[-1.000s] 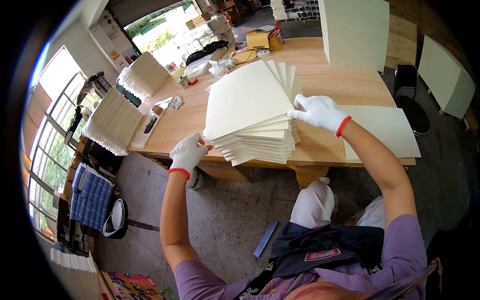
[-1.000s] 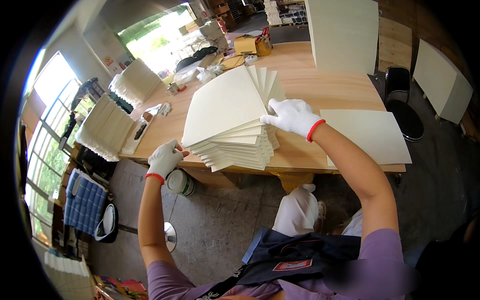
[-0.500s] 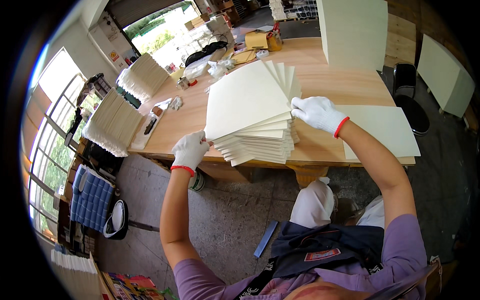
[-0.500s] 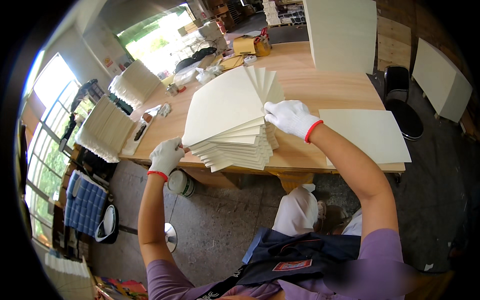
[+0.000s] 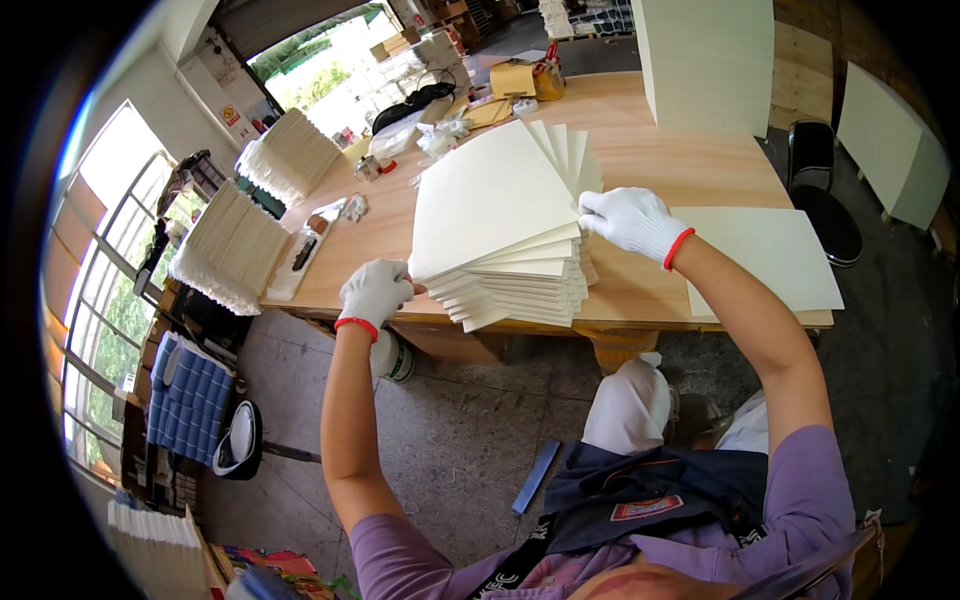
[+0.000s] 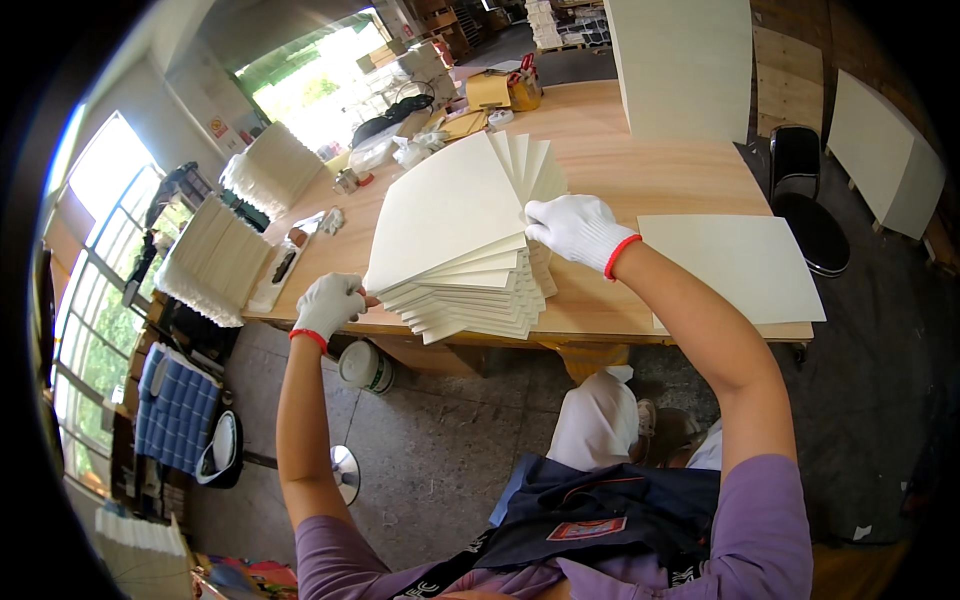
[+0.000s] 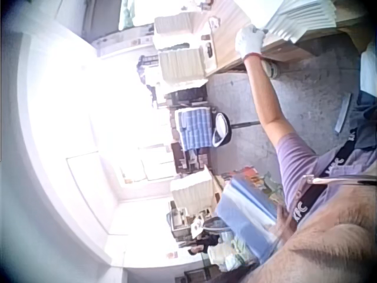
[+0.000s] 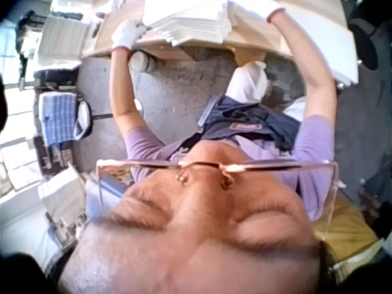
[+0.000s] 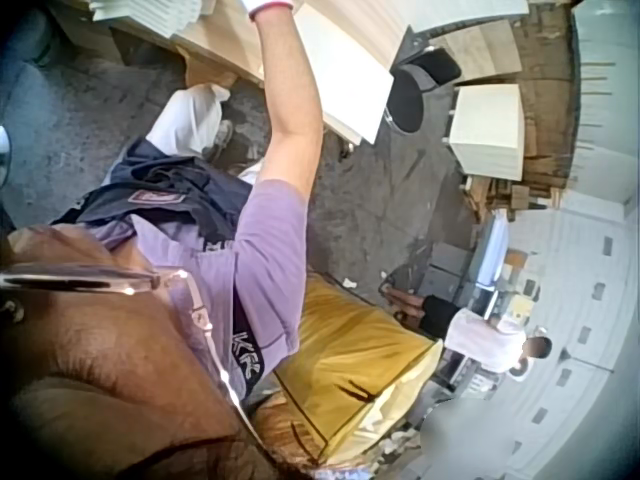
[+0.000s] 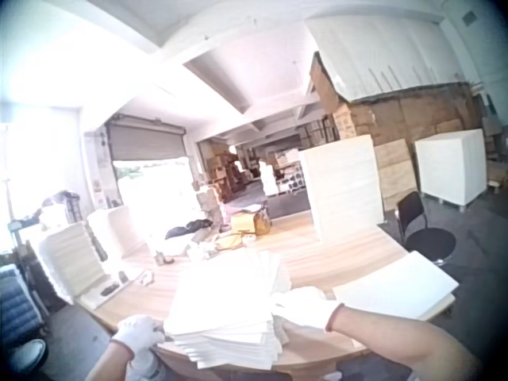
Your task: The person stacks white rectangular panels on a wooden workbench. They pick up panels from a pile, align them, and place them into a growing stack. The person wears white gloves and uses both hands to handle the panels, occasionally adjusting the stack to ensure alignment.
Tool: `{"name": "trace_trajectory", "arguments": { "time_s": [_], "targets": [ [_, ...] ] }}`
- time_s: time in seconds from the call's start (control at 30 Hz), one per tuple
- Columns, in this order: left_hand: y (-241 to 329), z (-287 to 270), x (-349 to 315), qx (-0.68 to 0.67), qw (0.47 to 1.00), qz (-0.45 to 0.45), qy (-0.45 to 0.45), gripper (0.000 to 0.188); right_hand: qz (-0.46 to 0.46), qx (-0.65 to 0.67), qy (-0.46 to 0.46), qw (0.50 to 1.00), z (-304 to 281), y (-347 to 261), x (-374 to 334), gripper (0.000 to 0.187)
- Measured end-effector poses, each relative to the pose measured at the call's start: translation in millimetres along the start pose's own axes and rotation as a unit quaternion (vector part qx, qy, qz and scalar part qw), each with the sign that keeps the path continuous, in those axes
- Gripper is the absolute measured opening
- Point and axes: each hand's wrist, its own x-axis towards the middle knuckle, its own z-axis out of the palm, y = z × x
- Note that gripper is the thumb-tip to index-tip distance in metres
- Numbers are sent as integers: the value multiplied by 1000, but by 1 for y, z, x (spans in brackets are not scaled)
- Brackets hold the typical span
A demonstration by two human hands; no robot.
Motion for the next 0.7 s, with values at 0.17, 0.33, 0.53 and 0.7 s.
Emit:
{"name": "trace_trajectory", "arguments": {
  "time_s": [0.17,0.33,0.53,0.7],
  "targets": [
    [-2,-4,2,-24,999,-2,-23,21,3,2,-9,1000,-3,-1,0,27],
    [6,-10,0,-2,1000,1,-28,20,17,26,-29,999,-12,-5,-3,27],
    [-3,-5,5,-20,999,12,-26,21,11,14,-18,1000,-8,-5,2,27],
    [0,-9,-1,15,1000,-12,-7,24,37,30,-30,998,-18,5,-8,31]
  ]
}}
